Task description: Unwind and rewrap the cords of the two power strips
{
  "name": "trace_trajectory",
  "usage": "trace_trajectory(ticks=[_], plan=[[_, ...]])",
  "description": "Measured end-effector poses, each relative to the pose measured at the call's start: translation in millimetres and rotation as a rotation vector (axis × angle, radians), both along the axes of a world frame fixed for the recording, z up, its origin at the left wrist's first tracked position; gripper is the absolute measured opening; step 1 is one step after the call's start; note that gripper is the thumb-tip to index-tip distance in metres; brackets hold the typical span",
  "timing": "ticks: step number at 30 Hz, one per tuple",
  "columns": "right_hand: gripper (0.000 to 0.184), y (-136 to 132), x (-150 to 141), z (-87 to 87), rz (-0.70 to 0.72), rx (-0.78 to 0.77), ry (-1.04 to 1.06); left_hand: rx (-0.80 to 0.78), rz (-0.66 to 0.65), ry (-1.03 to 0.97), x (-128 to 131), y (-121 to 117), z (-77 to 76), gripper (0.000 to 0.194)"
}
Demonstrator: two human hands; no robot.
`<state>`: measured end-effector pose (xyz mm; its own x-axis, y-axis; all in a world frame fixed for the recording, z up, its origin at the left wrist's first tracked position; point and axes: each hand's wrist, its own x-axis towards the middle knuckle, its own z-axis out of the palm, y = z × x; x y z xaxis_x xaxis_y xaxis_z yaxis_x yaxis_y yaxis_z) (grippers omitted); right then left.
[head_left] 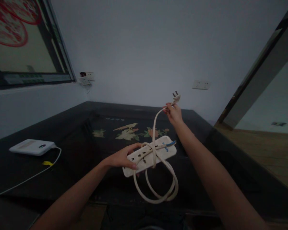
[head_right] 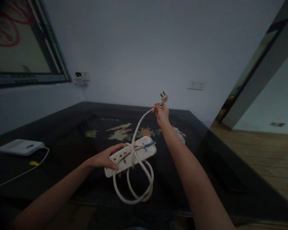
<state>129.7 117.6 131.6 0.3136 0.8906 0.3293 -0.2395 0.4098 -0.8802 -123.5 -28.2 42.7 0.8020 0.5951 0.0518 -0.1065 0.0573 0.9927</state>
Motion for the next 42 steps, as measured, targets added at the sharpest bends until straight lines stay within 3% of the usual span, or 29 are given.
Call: trace_trajectory(ticks=[5, 9, 13, 17, 27, 36, 42], plan=[[0.027, -27.5, 8.5, -53.3, -0.055, 0.017, -0.001, -0.045, 0.175, -0.249, -0.6, 0.3, 1.8, 0.093], [0.028, -66.8, 14.5, -73.4, -0.072, 0.07, -0.06, -0.017, 0.454, -0.387, -1.4, 11.4, 0.2, 0.087], [0.022, -105.6, 11.7, -73.6, -0.129, 0.167, -0.17, -0.043, 0.65, -0.388, 2.1, 20.3, -1.6, 0.075], [0.02, -124.7, 2.5, -69.2, -0.167, 0.201, -0.293, -0.08, 0.709, -0.321, 9.5, 20.3, -2.7, 0.072], [0.02, -124.9, 4.1, -73.8, -0.087, 0.099, -0.401, -0.007, 0.764, -0.217, 12.0, 24.3, -11.9, 0.061], [0.022, -125.5, 4.3, -70.7, 0.027, 0.14, -0.358, -0.038, 0.785, -0.207, 12.1, 22.4, -10.2, 0.059], [0.021, -121.5, 9.9, -74.3, -0.012, 0.118, -0.399, -0.041, 0.796, -0.196, 11.5, 25.2, -14.2, 0.058]])
